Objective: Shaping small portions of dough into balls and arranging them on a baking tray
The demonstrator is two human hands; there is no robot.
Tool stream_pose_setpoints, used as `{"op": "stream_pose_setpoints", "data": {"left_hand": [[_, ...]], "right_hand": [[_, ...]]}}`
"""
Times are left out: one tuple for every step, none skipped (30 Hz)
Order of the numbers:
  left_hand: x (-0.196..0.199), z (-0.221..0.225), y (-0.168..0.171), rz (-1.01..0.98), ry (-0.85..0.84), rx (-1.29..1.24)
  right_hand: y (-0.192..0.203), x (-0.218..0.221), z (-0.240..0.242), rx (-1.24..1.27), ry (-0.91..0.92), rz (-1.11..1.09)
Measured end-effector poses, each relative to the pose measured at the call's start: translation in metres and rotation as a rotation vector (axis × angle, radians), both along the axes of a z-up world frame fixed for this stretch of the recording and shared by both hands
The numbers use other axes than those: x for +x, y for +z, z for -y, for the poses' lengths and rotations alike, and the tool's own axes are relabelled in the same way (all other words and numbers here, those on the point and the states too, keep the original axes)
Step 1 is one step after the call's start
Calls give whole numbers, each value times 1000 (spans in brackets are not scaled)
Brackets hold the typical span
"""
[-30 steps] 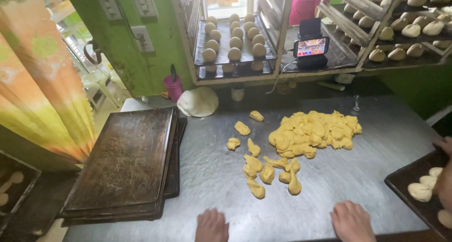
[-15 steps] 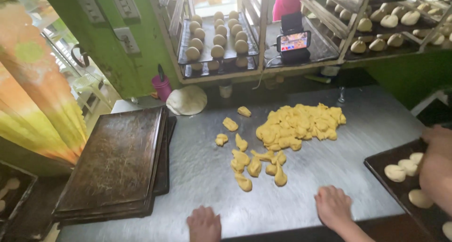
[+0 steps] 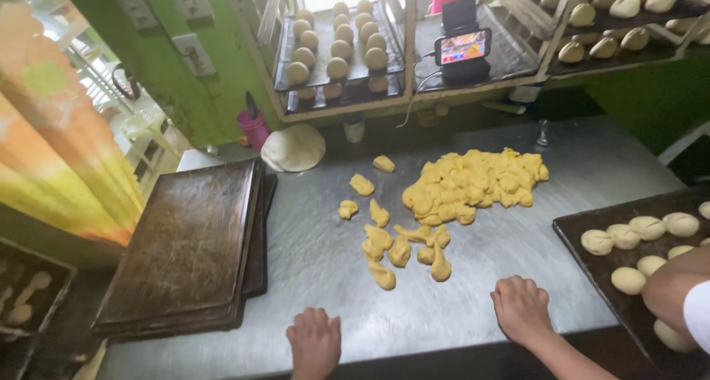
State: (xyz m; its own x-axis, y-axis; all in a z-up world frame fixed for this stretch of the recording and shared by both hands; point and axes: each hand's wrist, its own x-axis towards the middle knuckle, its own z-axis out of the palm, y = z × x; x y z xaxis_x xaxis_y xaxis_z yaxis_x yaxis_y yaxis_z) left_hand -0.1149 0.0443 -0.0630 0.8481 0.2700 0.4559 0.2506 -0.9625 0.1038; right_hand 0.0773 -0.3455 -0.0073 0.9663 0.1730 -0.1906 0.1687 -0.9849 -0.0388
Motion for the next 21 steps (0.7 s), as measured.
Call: {"op": "stream_pose_setpoints", "data": {"left_hand": [[8,-4,-3,-7,68,75],[17,-8,-6,-14,136,149],[35,-10,-7,-12,139,151],[52,-12,-8,-23,138,34],[54,-8,-12,-54,128,-86],[63,-7,-2,-72,121,-87],[74,-2,6,-162,207,-121],[85,3,14,-252,294,-154],[64,14,17,-258,298,-156],[44,25,21,-37,179,-57],[39,26,30,199,54,55],[23,18,25,209,52,65],[5,17,16,109,59,64],[-12,15,6,8,66,63],[-3,8,4,18,67,64],[8,2,2,-15,112,40],[13,-2,-2,-53,162,11],[43,-7,-11,-46,170,8],[63,-11,-20,-210,207,-166],[80,-14,-31,-372,247,-341],[83,-5,-15,-393,253,-354]], "right_hand": [[2,6,1,16,-1,26],[4,11,2,32,-2,53],[2,29,-6,34,1,55],[0,45,-14,64,7,97],[-6,44,-16,88,3,120],[0,43,-27,85,-5,103],[8,46,-36,108,-16,134],[15,49,-45,131,-26,166],[10,35,-39,128,-22,161],[6,22,-32,118,1,125],[5,21,-34,120,18,106],[-2,13,-23,130,16,117],[-9,4,-7,170,-17,85],[-18,-4,8,211,-50,52],[-18,3,8,212,-49,62],[-19,10,8,185,-51,118],[-21,14,10,154,-47,171],[-13,36,-3,152,-39,177],[-7,46,-13,147,-26,182],[-3,53,-22,142,-13,187],[-9,54,-28,128,-9,167]]}}
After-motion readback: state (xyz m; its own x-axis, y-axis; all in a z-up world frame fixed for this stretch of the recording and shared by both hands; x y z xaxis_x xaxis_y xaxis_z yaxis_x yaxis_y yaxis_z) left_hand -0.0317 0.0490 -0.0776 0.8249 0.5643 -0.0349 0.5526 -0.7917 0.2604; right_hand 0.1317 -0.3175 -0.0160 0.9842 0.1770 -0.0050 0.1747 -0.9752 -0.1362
